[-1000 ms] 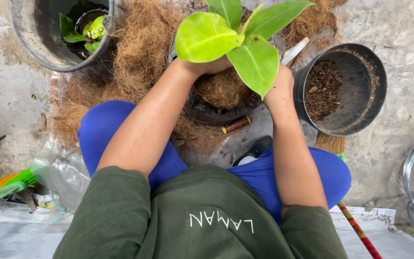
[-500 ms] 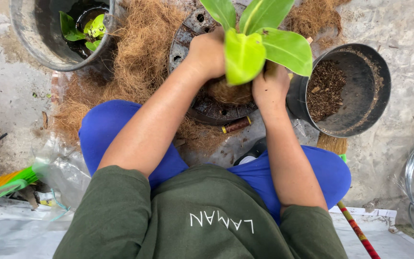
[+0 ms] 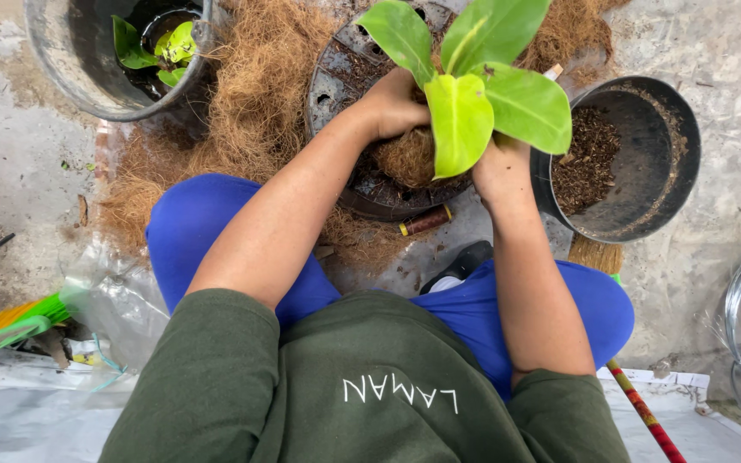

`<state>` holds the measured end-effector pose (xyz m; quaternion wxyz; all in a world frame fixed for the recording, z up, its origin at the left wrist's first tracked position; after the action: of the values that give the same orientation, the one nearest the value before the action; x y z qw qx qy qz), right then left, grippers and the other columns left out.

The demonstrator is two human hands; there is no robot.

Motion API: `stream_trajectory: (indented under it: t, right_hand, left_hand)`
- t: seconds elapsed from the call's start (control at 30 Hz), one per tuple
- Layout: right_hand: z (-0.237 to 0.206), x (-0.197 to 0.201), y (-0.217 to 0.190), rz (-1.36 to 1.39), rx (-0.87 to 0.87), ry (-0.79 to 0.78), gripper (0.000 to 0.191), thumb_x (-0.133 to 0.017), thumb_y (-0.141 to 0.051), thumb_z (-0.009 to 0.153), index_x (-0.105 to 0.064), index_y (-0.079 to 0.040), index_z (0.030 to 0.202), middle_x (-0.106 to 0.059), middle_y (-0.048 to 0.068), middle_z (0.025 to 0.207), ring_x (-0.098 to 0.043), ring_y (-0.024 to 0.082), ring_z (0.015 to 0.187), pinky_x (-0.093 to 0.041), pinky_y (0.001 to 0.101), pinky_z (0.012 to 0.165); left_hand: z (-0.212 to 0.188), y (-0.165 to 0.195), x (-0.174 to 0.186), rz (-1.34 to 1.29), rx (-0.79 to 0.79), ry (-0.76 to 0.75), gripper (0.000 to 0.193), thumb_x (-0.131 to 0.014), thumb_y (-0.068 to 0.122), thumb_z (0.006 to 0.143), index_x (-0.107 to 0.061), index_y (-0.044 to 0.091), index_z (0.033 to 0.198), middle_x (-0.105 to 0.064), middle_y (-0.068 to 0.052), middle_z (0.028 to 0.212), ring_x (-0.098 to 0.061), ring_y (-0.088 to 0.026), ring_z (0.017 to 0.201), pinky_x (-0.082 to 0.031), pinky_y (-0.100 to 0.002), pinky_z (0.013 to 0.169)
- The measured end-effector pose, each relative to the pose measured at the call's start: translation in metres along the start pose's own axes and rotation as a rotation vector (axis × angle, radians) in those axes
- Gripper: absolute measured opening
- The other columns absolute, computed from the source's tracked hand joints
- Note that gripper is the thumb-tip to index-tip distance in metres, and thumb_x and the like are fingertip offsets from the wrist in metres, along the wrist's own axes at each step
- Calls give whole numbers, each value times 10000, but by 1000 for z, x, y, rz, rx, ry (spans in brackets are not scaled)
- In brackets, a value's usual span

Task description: The person sits on the floor and wraps a plant's root ball with coconut coir. They repeatedly add and press the coir around the roots, shaping it into a compact ball by hand.

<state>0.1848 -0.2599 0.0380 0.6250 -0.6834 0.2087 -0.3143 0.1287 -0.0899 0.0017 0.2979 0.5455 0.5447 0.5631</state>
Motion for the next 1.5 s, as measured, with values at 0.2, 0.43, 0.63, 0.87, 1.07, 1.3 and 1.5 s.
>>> stream_trajectory:
  t: [0.2, 0.43, 0.63, 0.87, 1.07, 1.3, 1.5]
  right_hand:
    - [-46, -36, 15, 374, -385, -152, 217, -532, -187, 1050, -589, -27, 915, -550, 37, 641, -510, 120, 478, -436, 257, 441]
    - [-59, -51, 72, 467, -496, -157, 246, -547, -178, 1056, -545, -55, 843, -429, -23, 609, -388, 86, 485, -371, 244, 446]
    - [-17, -24, 96, 401, -367, 46, 138, -536, -154, 1053, -579, -24, 1071, -588, 27, 843, -539, 132, 701, -464, 283, 618]
    - [11, 30, 77, 287, -228, 79, 292, -590, -180, 1077, -709, 32, 1239, -759, 91, 1050, -719, 171, 892, -598, 315, 779]
    - [10, 52, 58, 337, -254, 143, 263, -659, -252, 1142, -673, 0, 1216, -594, 64, 886, -524, 140, 713, -414, 290, 596]
    - [8, 15, -13, -551, 378, 44, 261, -647, -102, 1031, -659, -12, 1276, -701, 158, 1242, -685, 286, 1109, -557, 354, 963]
    - [6, 5, 10, -561, 397, 159, 187, -644, -96, 1075, -703, -54, 1247, -742, 140, 1196, -716, 296, 1104, -551, 391, 953]
  left_hand:
    - [8, -13, 2, -339, 173, 117, 623, -818, 422, 766, -674, 36, 1234, -757, -161, 1212, -730, -270, 1143, -557, -392, 1061]
    - [8, -2, 34, -691, 8, 181, 697, -701, 555, 891, -586, 34, 1339, -711, -154, 1243, -687, -271, 1175, -554, -424, 1019]
    - [-9, 48, 16, -962, -271, -295, 609, -726, 522, 934, -654, 43, 1302, -681, -160, 1325, -693, -291, 1232, -606, -467, 1053]
    - [-9, 24, 17, -989, -188, -230, 424, -769, 315, 980, -680, 6, 1257, -706, -170, 1237, -707, -276, 1103, -604, -413, 999]
    - [-1, 18, 11, -377, -160, -240, 385, -788, 283, 902, -687, 83, 1215, -753, -93, 1142, -733, -201, 1022, -628, -341, 924]
    - [-24, 43, 18, 440, -159, 295, 610, -912, 476, 720, -704, 147, 1190, -690, -135, 1176, -658, -302, 1119, -567, -458, 909]
    - [-18, 39, 16, 639, 53, 131, 731, -843, 696, 777, -663, 192, 1276, -569, -160, 1207, -572, -402, 1110, -514, -500, 936]
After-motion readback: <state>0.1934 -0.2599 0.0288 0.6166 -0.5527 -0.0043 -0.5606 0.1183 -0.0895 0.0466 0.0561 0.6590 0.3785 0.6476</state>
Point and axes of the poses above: each hand's wrist, its own z-axis towards the middle knuckle, its own x-axis out of the back of the hand, y = z × x, the point moved 7 cm from there along z, towards the middle knuckle
